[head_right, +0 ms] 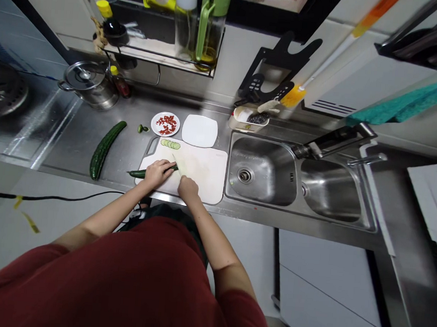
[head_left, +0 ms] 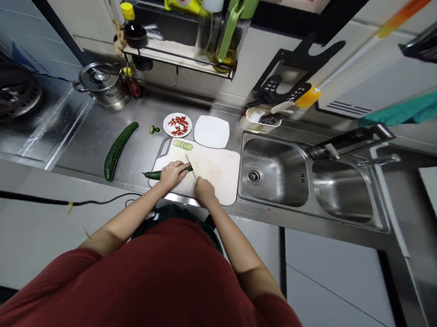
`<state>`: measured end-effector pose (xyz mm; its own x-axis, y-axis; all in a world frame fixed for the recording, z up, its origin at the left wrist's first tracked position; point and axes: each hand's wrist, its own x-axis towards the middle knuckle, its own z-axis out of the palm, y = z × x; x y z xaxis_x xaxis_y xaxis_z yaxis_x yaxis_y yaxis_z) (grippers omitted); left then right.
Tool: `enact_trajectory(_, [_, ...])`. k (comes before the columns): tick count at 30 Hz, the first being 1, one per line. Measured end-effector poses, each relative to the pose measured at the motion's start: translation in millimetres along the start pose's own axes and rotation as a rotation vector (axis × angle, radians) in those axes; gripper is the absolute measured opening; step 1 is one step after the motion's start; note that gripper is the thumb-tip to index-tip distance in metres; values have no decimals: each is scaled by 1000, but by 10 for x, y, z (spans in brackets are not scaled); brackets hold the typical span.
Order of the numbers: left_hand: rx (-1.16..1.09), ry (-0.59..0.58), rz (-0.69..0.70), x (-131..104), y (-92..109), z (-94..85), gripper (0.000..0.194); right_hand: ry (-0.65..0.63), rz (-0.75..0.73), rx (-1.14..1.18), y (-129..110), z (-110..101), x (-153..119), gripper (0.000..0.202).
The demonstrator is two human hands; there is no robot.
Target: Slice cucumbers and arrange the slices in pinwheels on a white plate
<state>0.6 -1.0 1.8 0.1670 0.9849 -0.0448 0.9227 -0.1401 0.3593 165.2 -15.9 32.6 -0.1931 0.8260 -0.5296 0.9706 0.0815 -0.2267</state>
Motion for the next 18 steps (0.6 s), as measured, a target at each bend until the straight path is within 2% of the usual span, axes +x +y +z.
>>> enact_trajectory(7, [-3, 0, -1, -2, -6, -12, 39, 21, -14, 1, -57, -65, 110, 28])
enact_trajectory(18, [-35, -5, -17, 9, 23, -72, 39, -6, 22, -17, 126, 93, -152, 26])
